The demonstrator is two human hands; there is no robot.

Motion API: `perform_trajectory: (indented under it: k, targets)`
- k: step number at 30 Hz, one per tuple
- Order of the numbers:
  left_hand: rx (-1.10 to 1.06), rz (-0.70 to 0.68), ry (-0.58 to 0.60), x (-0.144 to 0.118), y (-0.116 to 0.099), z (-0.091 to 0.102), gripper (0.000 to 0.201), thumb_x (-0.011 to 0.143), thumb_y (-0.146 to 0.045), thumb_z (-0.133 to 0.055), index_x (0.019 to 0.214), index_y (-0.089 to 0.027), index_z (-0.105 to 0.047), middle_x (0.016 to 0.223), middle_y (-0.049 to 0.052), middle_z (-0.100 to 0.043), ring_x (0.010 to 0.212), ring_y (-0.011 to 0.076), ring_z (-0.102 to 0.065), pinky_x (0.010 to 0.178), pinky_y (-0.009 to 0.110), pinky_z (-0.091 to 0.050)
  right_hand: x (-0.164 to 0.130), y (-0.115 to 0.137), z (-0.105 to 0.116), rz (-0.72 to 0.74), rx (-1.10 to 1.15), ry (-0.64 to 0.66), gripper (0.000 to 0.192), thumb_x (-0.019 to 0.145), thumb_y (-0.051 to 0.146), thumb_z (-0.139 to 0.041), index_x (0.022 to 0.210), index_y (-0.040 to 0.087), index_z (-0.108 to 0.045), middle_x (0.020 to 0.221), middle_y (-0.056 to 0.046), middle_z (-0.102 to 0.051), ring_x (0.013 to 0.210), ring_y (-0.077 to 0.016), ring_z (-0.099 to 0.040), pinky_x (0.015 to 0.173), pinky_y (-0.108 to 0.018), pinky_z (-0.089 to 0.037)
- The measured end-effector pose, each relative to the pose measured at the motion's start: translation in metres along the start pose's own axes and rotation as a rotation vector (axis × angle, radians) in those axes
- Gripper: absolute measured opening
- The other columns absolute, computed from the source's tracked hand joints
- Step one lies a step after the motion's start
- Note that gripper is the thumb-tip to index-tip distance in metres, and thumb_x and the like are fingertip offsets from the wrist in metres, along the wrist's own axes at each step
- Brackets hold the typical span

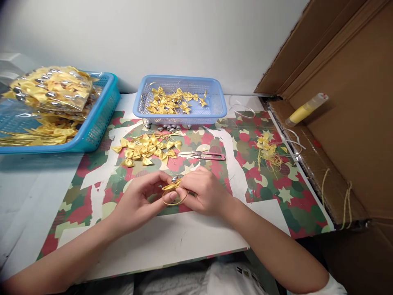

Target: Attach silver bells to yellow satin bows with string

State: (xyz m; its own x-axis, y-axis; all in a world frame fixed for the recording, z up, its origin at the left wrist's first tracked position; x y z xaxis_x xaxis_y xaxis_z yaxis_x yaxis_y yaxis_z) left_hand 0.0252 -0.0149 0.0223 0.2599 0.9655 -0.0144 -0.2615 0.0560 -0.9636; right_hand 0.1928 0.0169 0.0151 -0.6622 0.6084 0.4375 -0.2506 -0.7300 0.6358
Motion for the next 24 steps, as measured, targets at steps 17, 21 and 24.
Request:
perform_trajectory:
  k: [17,21,24]
  targets:
    - [-0.194,0.063,0.017,-0.0020,-0.0034,-0.0029,0.022,0.085,-0.031,-0.061,0.069,-0.015,-0.061,0.060,0.001,-0.061,0.054,0.0108,-0.053,0.049,0.021,-0.043,-0.0020,0.0045,-0.0074,-0.131,0.234,-0.186,0.031,0.085,0.021,-0.043,0.056,0.021,-0.030,0.048,0.005,-0.029,0.048,-0.0102,-0.029,0.051,-0.024,-0.032]
    - [-0.207,0.081,0.033,-0.0003,-0.0013,-0.0010,0.016,0.081,-0.027,-0.063,0.071,-0.015,-0.061,0.065,0.003,-0.064,0.058,0.0114,-0.055,0.051,0.021,-0.045,-0.0017,0.0016,-0.0065,-0.092,0.138,-0.101,0.031,0.086,0.022,-0.040,0.057,0.021,-0.030,0.049,0.005,-0.032,0.049,-0.0102,-0.031,0.055,-0.025,-0.034]
    - [-0.257,0.122,0.078,0.0024,-0.0008,0.0041,0.008,0.078,-0.024,-0.061,0.078,-0.016,-0.060,0.070,0.003,-0.063,0.059,0.0121,-0.056,0.051,0.022,-0.047,-0.0014,-0.0011,-0.0040,-0.032,0.040,-0.049,0.031,0.086,0.019,-0.040,0.057,0.021,-0.029,0.050,0.005,-0.031,0.049,-0.0095,-0.029,0.057,-0.026,-0.032]
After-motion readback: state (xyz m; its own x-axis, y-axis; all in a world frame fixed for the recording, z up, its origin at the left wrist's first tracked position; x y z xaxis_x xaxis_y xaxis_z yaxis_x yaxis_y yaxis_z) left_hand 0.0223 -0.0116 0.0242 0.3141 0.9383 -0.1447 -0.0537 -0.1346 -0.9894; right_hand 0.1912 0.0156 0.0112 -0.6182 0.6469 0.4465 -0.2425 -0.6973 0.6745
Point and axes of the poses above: each hand's wrist, its own x-axis towards the middle knuckle, its own z-axis out of the back of the hand, y = z × x, the point moved 2 cm from there along x, towards the middle knuckle
